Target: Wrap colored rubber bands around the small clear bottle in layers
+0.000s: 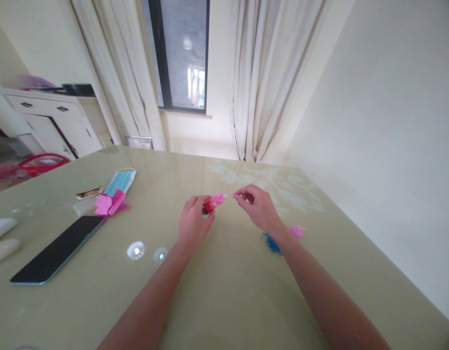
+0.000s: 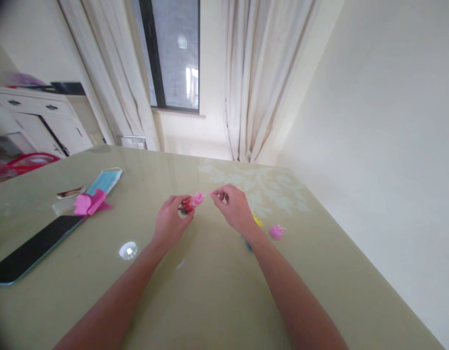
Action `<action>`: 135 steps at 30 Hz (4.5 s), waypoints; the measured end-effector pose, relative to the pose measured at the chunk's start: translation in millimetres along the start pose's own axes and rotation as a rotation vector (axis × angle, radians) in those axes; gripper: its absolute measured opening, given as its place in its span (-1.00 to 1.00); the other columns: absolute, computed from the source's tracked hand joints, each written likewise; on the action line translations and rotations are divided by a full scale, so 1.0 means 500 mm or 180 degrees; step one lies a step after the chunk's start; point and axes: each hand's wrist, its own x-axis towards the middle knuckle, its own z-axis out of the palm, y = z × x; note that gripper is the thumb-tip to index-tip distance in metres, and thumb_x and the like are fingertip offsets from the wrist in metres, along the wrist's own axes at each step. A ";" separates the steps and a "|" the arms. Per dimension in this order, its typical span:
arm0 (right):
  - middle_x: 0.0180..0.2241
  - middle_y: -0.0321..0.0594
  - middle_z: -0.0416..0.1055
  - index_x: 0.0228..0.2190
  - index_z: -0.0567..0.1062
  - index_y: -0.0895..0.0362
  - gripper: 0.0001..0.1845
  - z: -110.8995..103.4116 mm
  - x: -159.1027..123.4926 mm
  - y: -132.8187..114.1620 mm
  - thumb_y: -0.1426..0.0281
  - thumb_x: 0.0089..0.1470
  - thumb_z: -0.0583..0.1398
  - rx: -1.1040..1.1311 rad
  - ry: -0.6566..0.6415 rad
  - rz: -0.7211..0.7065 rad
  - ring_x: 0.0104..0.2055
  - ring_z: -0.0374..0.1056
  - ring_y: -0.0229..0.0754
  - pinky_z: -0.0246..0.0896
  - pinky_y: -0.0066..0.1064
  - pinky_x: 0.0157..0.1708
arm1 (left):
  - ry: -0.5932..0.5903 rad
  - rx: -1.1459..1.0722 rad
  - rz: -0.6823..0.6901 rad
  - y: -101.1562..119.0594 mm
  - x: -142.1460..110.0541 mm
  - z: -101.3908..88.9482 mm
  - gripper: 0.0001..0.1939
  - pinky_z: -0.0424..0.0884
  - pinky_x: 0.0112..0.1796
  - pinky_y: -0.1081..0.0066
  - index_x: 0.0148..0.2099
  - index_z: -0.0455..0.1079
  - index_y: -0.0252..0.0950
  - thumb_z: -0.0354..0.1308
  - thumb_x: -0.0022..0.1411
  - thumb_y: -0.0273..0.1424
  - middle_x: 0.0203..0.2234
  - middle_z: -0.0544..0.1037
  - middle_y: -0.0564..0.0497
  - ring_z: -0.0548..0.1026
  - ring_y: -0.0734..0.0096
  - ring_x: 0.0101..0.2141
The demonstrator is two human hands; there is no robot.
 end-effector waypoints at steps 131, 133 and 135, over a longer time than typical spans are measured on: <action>-0.16 -0.08 0.45 0.11 0.57 -0.06 -0.51 -0.011 -0.218 0.052 0.27 0.15 0.41 -0.0743 0.0125 -0.0418 -0.12 0.41 0.03 0.43 -0.09 -0.08 | -0.1056 -0.1730 0.0665 0.078 -0.051 0.036 -0.79 0.52 -0.22 0.39 -0.18 0.69 -0.16 0.20 0.36 -0.31 -0.30 0.62 -0.03 0.58 0.35 -0.27; -0.16 -0.07 0.45 0.12 0.56 -0.04 -0.51 -0.012 -0.218 0.050 0.27 0.15 0.40 -0.0795 0.0048 -0.0454 -0.12 0.40 0.03 0.43 -0.11 -0.09 | -0.0952 -0.1606 0.0625 0.080 -0.056 0.037 -0.82 0.51 -0.27 0.42 -0.21 0.69 -0.17 0.24 0.34 -0.32 -0.35 0.62 -0.02 0.58 0.36 -0.32; -0.15 -0.07 0.45 0.12 0.55 -0.04 -0.51 -0.012 -0.219 0.048 0.26 0.16 0.40 -0.0773 0.0005 -0.0437 -0.11 0.40 0.02 0.43 -0.13 -0.09 | -0.0913 -0.1589 0.0411 0.081 -0.060 0.039 -0.88 0.52 -0.32 0.44 -0.25 0.68 -0.20 0.30 0.29 -0.35 -0.40 0.63 0.01 0.59 0.38 -0.38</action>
